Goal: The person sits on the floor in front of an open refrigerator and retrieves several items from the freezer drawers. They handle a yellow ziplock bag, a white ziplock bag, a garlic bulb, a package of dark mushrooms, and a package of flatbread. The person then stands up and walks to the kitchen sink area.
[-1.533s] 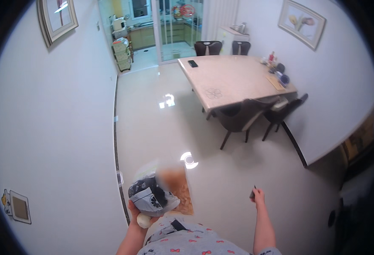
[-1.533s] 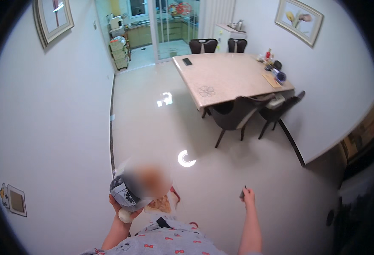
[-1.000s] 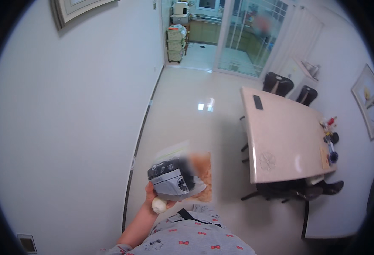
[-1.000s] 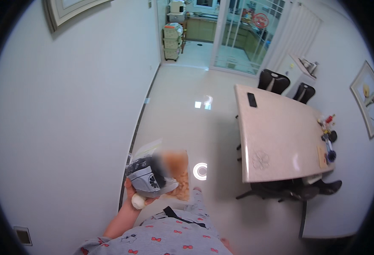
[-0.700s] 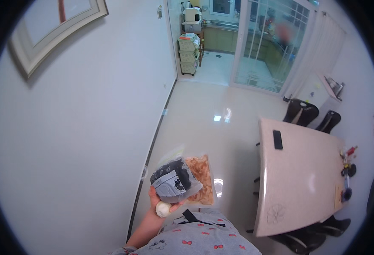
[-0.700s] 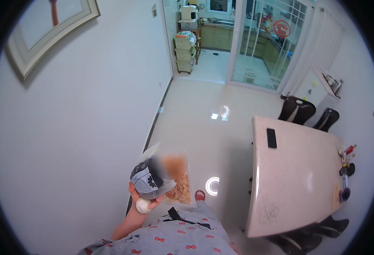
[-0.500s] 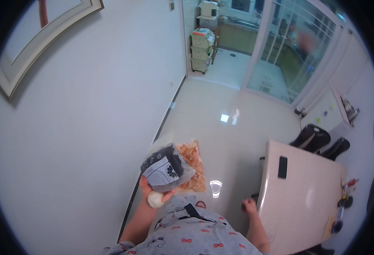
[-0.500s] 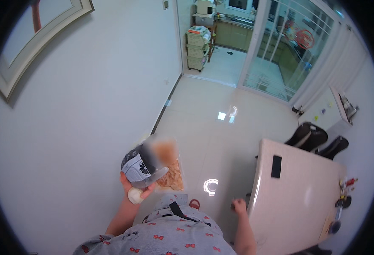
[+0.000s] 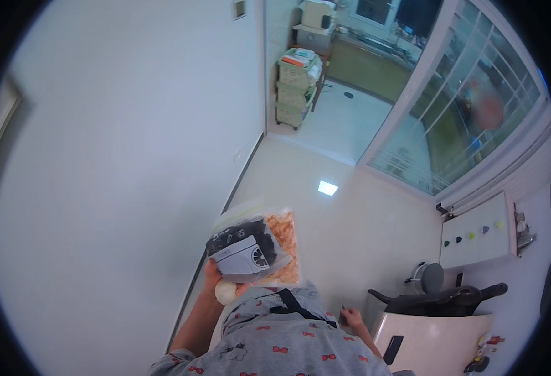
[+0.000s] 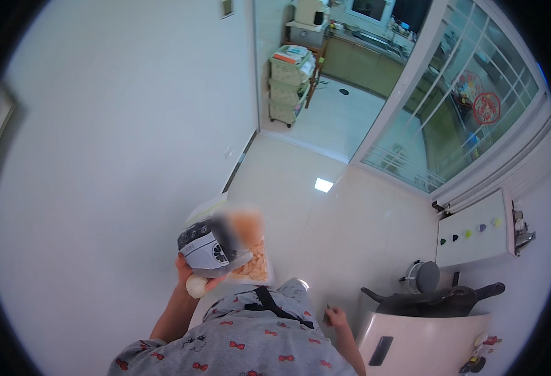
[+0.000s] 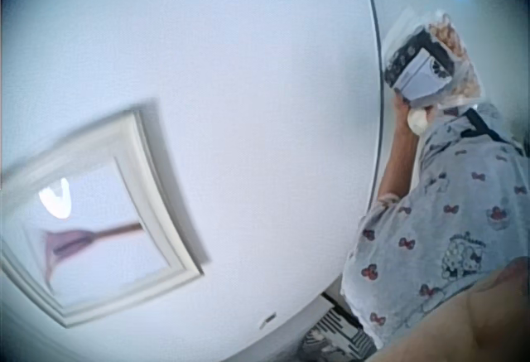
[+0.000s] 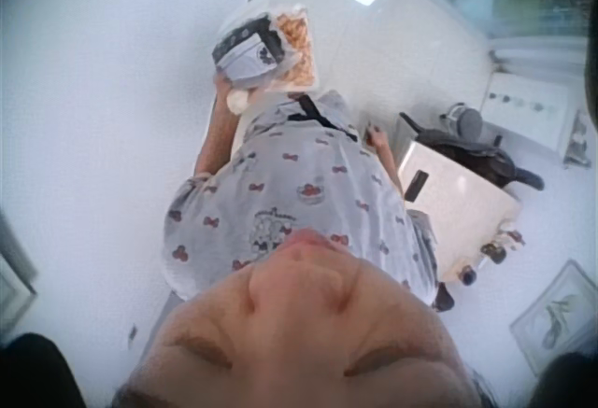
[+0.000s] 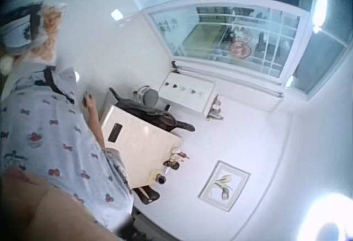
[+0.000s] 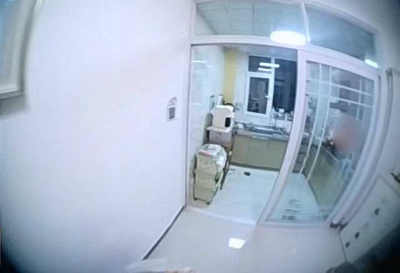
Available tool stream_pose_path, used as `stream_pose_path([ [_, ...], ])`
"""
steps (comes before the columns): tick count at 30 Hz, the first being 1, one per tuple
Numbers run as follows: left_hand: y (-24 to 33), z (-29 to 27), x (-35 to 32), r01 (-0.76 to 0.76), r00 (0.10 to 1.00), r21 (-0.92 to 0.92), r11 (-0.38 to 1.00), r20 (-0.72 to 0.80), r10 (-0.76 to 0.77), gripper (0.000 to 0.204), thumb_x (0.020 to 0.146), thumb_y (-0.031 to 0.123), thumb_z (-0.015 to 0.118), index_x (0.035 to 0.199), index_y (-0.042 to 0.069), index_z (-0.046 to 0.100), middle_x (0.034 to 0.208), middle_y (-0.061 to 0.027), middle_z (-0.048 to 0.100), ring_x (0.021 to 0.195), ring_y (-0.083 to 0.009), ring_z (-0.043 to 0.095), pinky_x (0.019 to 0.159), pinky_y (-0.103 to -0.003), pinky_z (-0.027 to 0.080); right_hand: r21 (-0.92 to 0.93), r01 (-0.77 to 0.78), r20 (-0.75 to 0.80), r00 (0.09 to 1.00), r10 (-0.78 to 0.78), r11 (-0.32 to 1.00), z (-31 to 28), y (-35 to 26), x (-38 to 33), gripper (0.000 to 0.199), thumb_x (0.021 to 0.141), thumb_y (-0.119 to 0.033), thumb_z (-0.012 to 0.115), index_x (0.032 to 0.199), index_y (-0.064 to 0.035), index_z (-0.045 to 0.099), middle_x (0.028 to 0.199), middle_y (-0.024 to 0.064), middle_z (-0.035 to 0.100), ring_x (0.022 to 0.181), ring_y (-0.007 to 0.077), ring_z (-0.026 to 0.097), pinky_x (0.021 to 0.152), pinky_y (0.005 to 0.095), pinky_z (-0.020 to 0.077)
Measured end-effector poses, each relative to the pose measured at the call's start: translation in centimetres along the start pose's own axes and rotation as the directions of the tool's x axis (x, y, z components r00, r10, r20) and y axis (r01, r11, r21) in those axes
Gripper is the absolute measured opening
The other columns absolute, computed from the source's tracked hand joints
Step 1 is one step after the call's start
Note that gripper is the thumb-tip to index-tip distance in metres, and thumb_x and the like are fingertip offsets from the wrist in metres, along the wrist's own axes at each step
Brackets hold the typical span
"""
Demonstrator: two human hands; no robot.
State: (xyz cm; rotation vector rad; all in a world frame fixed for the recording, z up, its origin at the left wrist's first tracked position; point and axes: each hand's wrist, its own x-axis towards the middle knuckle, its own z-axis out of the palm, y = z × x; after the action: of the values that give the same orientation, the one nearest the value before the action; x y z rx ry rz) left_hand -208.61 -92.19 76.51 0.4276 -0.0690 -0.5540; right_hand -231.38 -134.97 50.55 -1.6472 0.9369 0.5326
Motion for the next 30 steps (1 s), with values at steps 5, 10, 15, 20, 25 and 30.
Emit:
stream_pose_path([
  [5,2.2,1.9,17.3,0.098,0.992,0.053,0.994,0.075,-0.102,0.094,0.074,0.07,0.071,0.14,0.008,0.045,0.112,-0.0231,0.063,0.057,-0.0289,0.06,0.034,-0.03,0.042,-0.009,-0.235,-0.074,0.969,0.234,0.972,-1.6,0.5,0.4,0.034,0.086,-0.031,0.066,0.072,-0.0001,0.07,0.063,0.008,0.064,0.059,0.0182,0.064,0.055,0.033,0.0499],
  [10,6.2,-4.5,35.0,0.126,0.965,-0.015,0.992,-0.231,-0.126,0.103,0.066,0.082,0.068,0.142,0.017,0.045,0.116,-0.0179,0.063,0.058,-0.0293,0.059,0.035,-0.031,0.042,-0.08,-0.44,-0.065,0.898,0.436,0.894,-0.4,-5.4,12.4,0.043,0.091,-0.041,0.059,0.073,-0.0037,0.072,0.067,0.0103,0.067,0.065,0.022,0.067,0.064,0.0356,0.0525],
  [15,10.3,-7.7,53.2,0.119,0.993,-0.002,0.993,0.016,-0.118,0.096,0.068,0.085,0.06,0.134,0.016,0.052,0.103,-0.014,0.065,0.062,-0.0274,0.06,0.035,-0.031,0.042,-0.549,-0.115,-0.089,0.993,0.079,0.828,-4.6,-16.4,31.6,0.053,0.095,-0.051,0.053,0.074,-0.0074,0.074,0.072,0.0126,0.07,0.072,0.0257,0.07,0.072,0.0382,0.0551],
  [20,13.9,-7.6,67.0,0.025,0.984,0.148,0.989,-0.177,0.002,0.092,0.069,0.085,0.06,0.126,0.013,0.058,0.095,-0.0131,0.067,0.059,-0.0242,0.058,0.036,-0.03,0.042,-0.186,0.034,-0.194,0.978,-0.07,0.982,-11.8,-49.1,50.0,0.04,0.085,-0.037,0.074,0.089,0.002,0.066,0.072,0.0105,0.067,0.055,0.0184,0.065,0.048,0.0305,0.0516],
  [25,16.6,-10.9,80.8,0.042,0.988,0.169,0.985,-0.151,-0.016,0.09,0.07,0.08,0.065,0.13,0.014,0.055,0.102,-0.0132,0.067,0.061,-0.0246,0.061,0.035,-0.029,0.044,0.117,0.354,-0.153,0.93,-0.335,0.928,-14.6,-75.1,62.3,0.04,0.086,-0.036,0.073,0.103,-0.0016,0.062,0.08,0.0081,0.064,0.06,0.0133,0.06,0.051,0.0271,0.0489],
  [30,16.3,-8.4,95.8,0.072,0.969,0.13,0.989,-0.243,-0.038,0.096,0.068,0.078,0.069,0.135,0.011,0.051,0.106,-0.0148,0.067,0.059,-0.0252,0.063,0.033,-0.027,0.043,0.323,0.239,-0.05,0.971,-0.235,0.916,-17.5,-84.9,66.9,0.032,0.089,-0.037,0.07,0.102,-0.0092,0.062,0.089,0.0034,0.064,0.077,0.0127,0.063,0.06,0.0269,0.054],
])
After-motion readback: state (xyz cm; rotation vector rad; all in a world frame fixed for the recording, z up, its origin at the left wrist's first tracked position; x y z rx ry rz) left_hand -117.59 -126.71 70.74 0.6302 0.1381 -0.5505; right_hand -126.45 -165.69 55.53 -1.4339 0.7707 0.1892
